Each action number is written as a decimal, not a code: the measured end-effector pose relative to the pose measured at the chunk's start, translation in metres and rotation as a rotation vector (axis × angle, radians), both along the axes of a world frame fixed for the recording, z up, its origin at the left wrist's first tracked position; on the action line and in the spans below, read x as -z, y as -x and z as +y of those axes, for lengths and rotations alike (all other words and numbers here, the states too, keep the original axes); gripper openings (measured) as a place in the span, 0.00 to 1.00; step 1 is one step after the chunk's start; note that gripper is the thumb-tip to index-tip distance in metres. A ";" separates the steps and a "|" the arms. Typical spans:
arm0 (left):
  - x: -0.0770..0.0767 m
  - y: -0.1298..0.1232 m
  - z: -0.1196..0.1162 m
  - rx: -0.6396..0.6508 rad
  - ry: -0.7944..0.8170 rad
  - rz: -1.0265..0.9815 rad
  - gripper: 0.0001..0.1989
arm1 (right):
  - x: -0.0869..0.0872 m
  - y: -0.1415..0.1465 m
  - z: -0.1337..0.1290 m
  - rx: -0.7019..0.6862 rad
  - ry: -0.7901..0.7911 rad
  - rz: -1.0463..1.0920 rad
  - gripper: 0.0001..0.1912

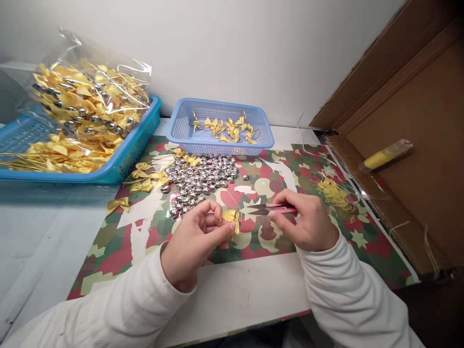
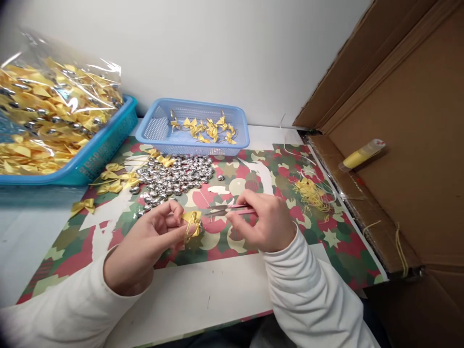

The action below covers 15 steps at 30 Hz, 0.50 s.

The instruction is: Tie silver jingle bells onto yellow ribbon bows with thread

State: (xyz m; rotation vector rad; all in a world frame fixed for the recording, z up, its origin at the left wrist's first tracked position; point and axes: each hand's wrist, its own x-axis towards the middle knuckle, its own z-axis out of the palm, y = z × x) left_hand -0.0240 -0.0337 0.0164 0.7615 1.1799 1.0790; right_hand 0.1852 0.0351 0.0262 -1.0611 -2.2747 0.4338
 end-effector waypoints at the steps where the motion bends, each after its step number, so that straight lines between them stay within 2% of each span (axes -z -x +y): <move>1: 0.000 0.001 0.001 0.007 0.020 -0.033 0.19 | 0.002 -0.002 0.003 0.060 0.033 0.019 0.12; 4: -0.001 0.002 0.002 0.041 0.063 -0.121 0.22 | 0.013 -0.005 0.014 0.235 0.074 -0.017 0.13; 6: -0.002 0.003 0.002 0.059 0.088 -0.170 0.24 | 0.023 -0.005 0.021 0.288 0.065 -0.095 0.12; 10: -0.006 0.004 0.000 0.144 0.094 -0.283 0.25 | 0.040 -0.001 0.028 0.259 0.002 -0.178 0.08; 15: -0.004 0.006 -0.002 0.246 0.063 -0.361 0.30 | 0.048 0.001 0.030 0.296 -0.078 -0.227 0.09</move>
